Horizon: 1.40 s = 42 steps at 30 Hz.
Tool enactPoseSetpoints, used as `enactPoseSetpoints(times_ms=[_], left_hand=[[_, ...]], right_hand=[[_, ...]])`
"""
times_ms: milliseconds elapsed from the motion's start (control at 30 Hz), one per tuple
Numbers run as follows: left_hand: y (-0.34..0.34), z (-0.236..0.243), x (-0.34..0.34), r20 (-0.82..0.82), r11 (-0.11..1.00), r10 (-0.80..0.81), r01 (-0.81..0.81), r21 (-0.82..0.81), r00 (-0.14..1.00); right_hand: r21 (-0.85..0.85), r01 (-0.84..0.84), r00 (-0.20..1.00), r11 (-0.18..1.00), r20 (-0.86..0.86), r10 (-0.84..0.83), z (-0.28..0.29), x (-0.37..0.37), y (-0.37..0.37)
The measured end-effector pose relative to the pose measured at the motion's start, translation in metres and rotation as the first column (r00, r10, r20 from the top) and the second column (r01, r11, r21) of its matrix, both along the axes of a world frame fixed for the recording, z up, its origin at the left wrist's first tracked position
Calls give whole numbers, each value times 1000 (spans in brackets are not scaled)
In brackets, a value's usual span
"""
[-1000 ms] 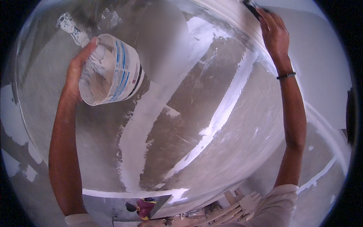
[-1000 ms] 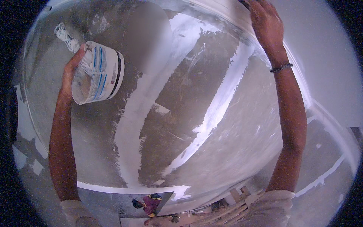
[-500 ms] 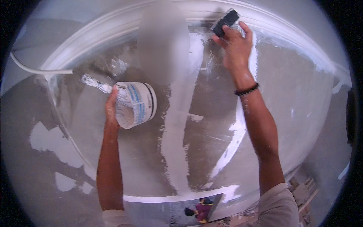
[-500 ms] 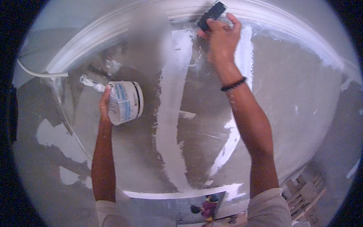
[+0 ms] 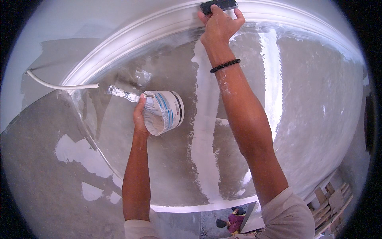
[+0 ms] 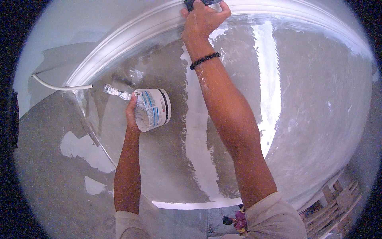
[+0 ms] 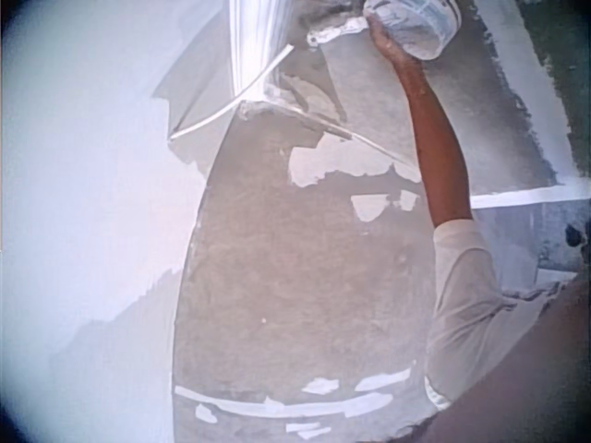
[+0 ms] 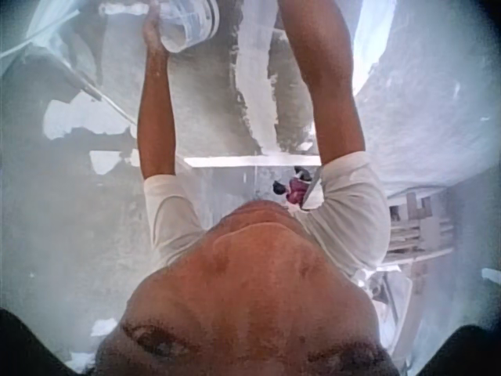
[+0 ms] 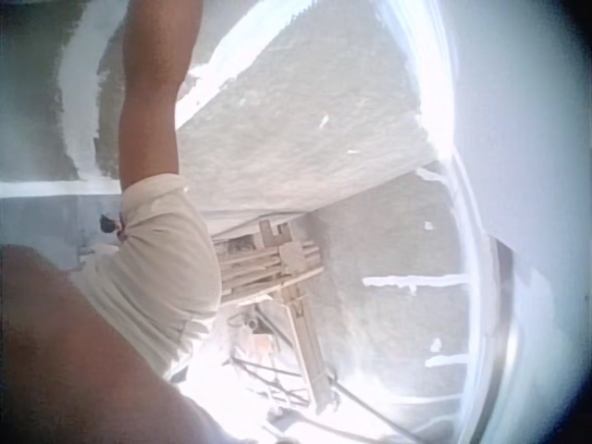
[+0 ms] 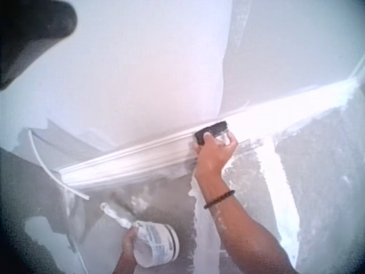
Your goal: The person applies joint compound to the ceiling joints using a putty knife and a small bucket of compound, smoothing the material along the seams.
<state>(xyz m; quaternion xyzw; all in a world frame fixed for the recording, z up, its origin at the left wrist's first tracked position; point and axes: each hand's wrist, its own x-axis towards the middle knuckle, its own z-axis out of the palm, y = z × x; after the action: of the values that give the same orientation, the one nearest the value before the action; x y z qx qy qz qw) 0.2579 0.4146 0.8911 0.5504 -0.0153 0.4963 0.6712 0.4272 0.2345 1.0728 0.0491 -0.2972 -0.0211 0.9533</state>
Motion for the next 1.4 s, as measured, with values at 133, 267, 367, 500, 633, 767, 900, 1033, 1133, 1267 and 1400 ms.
enactPoseSetpoints(times_ms=[133, 267, 367, 500, 633, 767, 900, 1033, 1133, 1267, 1400], left_hand=[[0, 0, 3, 15, 999, -17, 16, 27, 1000], [7, 0, 4, 13, 999, -26, 25, 31, 1000], [8, -1, 2, 15, 1000, -14, 14, 24, 1000], [4, -2, 2, 33, 999, 0, -2, 41, 999], [3, 0, 5, 13, 997, -66, 65, 33, 998], [6, -1, 1, 3, 998, -53, 53, 40, 999], [9, -1, 4, 2, 999, -44, 43, 23, 999], [2, 0, 0, 12, 999, -42, 42, 19, 999], [3, 1, 3, 2, 997, -58, 58, 42, 998], [9, -1, 3, 14, 998, -42, 42, 38, 999], [-1, 0, 6, 18, 998, -44, 43, 47, 999]], right_hand=[[4, -32, 999, 999, -7, 32, 6, 6, 2], [14, -50, 999, 999, -22, 50, 12, 1, 2], [-8, -76, 996, 997, -37, 76, 12, -7, 4], [72, -84, 993, 994, 89, 78, 8, -14, 42], [-37, -127, 979, 991, 154, 131, -11, -53, 80], [-91, -54, 983, 994, 170, 69, -34, -50, 73], [108, -8, 989, 994, 149, -8, -27, 1, 50], [-51, 13, 999, 999, 43, -11, -13, -6, 5], [-21, -19, 999, 1000, 27, 20, -1, 0, 7], [-13, -70, 997, 997, 17, 71, 4, -3, 8], [-5, -74, 997, 997, -38, 74, 12, -10, 8]])
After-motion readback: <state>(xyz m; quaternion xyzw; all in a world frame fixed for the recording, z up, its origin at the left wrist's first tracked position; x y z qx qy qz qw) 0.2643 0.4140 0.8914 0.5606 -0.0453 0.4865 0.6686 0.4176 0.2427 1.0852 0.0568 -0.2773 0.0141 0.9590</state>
